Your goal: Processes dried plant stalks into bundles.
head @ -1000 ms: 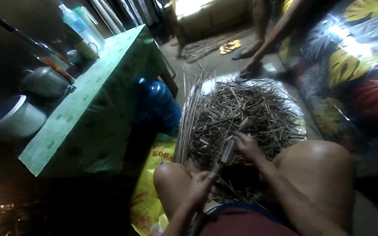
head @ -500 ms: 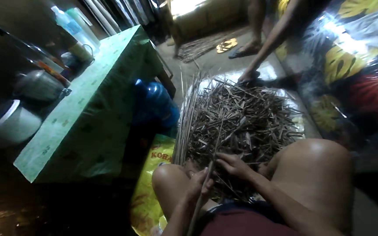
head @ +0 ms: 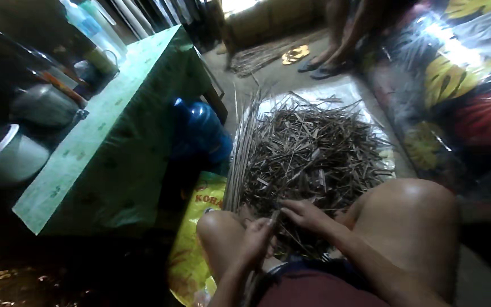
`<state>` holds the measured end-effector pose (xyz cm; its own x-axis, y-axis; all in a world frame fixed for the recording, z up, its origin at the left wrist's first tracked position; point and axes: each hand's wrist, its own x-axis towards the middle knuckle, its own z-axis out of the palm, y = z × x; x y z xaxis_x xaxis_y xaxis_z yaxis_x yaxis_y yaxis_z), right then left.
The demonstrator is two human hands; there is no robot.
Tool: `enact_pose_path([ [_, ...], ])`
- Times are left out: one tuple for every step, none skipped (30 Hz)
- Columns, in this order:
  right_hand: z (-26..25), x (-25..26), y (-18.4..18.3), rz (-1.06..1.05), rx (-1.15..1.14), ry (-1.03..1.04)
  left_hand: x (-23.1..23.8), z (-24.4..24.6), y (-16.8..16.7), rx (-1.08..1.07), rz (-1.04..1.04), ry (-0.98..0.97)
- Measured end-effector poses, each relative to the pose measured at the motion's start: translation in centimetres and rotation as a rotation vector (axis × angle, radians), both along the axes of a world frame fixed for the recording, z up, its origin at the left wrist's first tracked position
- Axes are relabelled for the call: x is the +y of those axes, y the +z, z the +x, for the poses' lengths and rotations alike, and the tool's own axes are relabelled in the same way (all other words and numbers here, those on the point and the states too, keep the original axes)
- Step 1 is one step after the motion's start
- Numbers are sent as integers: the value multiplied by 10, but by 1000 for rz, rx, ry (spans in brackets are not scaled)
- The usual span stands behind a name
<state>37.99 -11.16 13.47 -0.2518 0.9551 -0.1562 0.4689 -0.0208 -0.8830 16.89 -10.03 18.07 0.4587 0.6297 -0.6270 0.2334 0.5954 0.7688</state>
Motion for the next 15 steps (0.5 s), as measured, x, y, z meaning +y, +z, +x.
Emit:
enact_pose_path([
  [2, 2, -1, -5, -46, -13, -1, 1, 2, 22, 27, -10],
  [5, 5, -3, 10, -77, -41, -2, 1, 4, 32, 36, -15],
  [8, 9, -4, 36, -94, -84, -3, 1, 5, 30, 36, -14],
  [12, 13, -6, 57, -93, -139, -4, 0, 5, 17, 35, -11],
  [17, 18, -7, 57, -85, -202, -4, -2, 5, -4, 29, -18],
  [24, 24, -9, 37, -66, -270, -4, -5, 4, -25, 18, -28],
  [31, 30, -12, 8, -33, -350, -6, -7, 3, -45, 5, -38],
  [39, 35, -15, -22, 7, -440, -7, -9, 3, -55, -11, -39],
  [46, 37, -18, -40, 58, -527, -8, -11, 4, -58, -23, -40],
  [50, 39, -20, -60, 110, -598, -8, -13, 4, -57, -30, -38],
  [50, 39, -20, -78, 175, -635, -8, -14, 3, -55, -35, -31],
  [46, 36, -18, -119, 271, -626, -8, -14, 2, -52, -43, -22],
  [38, 31, -14, -181, 401, -578, -7, -13, -1, -51, -54, -16],
  [29, 25, -8, -247, 517, -506, -5, -11, -2, -49, -64, -21],
  [21, 21, -4, -296, 593, -417, -3, -8, -2, -53, -71, -33],
])
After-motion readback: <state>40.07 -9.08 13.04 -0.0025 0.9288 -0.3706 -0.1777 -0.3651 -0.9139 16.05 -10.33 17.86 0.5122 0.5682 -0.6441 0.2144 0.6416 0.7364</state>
